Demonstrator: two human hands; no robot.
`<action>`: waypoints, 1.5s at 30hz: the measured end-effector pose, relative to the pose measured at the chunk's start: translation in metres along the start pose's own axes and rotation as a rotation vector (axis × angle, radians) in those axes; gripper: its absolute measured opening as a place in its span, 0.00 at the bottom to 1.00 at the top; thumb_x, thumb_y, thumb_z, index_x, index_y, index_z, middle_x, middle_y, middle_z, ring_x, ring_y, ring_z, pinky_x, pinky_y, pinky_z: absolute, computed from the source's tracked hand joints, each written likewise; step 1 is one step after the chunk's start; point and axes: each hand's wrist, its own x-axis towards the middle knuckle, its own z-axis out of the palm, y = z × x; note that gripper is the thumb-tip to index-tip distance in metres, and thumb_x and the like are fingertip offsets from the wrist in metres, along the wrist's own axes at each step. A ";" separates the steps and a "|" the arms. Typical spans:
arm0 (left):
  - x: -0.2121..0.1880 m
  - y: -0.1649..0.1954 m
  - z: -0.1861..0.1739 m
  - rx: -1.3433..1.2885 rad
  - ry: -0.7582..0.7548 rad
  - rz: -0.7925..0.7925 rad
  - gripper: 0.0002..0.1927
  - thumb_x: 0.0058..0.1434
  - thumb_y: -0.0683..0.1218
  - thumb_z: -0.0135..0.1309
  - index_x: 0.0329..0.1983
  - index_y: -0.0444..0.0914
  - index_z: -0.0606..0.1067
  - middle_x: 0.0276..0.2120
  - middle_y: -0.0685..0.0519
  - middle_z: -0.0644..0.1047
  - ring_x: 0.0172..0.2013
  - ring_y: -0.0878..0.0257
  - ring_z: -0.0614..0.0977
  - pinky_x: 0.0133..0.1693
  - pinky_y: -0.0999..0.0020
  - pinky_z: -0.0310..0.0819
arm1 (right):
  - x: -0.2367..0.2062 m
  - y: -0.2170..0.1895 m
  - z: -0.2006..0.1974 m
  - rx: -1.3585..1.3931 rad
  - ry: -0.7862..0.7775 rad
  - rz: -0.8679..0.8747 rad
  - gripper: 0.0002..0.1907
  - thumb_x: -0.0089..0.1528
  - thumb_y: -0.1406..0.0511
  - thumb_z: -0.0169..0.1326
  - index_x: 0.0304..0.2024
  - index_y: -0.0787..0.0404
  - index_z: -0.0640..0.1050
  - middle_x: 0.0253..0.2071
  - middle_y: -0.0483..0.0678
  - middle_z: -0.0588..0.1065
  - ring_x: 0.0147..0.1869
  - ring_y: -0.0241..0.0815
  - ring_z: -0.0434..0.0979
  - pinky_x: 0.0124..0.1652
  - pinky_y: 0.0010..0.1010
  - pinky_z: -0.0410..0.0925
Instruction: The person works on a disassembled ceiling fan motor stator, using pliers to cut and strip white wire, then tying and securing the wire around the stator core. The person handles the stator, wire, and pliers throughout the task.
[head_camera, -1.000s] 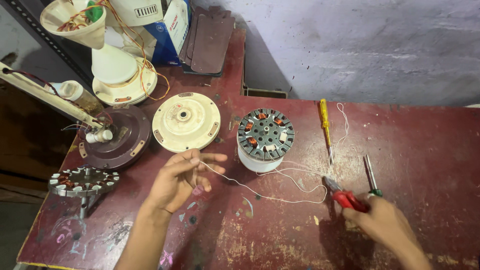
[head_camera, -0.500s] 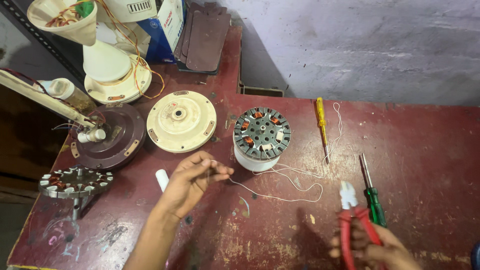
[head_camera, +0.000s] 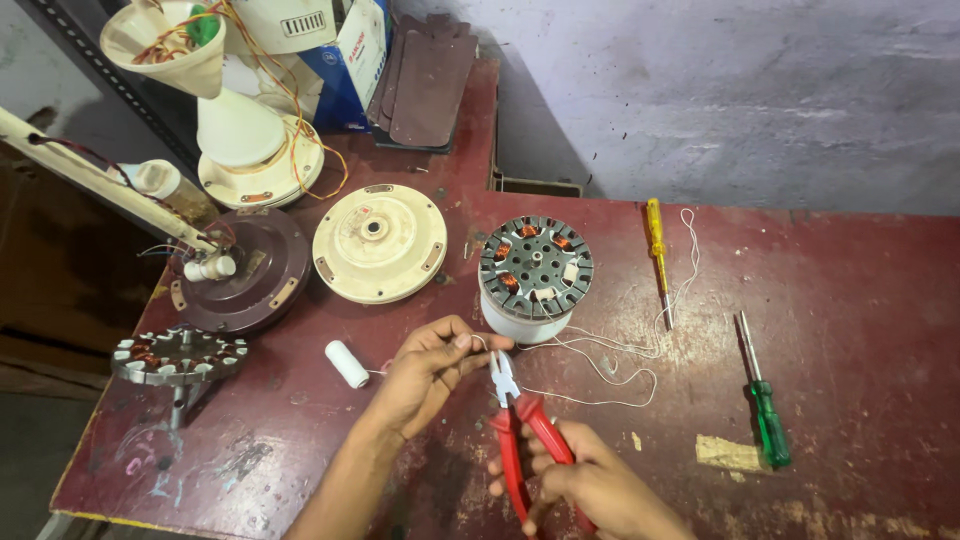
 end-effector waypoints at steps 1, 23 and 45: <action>0.000 0.000 0.000 0.014 -0.008 0.003 0.06 0.71 0.40 0.45 0.38 0.35 0.72 0.50 0.36 0.81 0.50 0.56 0.81 0.56 0.61 0.72 | 0.002 -0.001 0.002 -0.004 0.000 -0.007 0.42 0.49 0.80 0.42 0.68 0.63 0.69 0.45 0.62 0.81 0.42 0.48 0.82 0.34 0.36 0.77; 0.001 -0.023 -0.011 0.253 -0.040 0.037 0.08 0.70 0.43 0.49 0.36 0.35 0.74 0.29 0.54 0.77 0.33 0.68 0.77 0.41 0.71 0.71 | 0.018 0.020 -0.005 0.107 0.179 -0.012 0.32 0.50 0.77 0.45 0.60 0.65 0.69 0.40 0.62 0.81 0.28 0.40 0.77 0.20 0.24 0.62; 0.001 -0.016 -0.009 0.342 -0.012 0.091 0.09 0.70 0.44 0.48 0.35 0.36 0.72 0.32 0.54 0.79 0.38 0.68 0.78 0.46 0.70 0.71 | 0.010 -0.001 0.001 0.202 -0.068 -0.002 0.43 0.44 0.78 0.40 0.66 0.67 0.66 0.50 0.68 0.80 0.50 0.56 0.85 0.31 0.38 0.79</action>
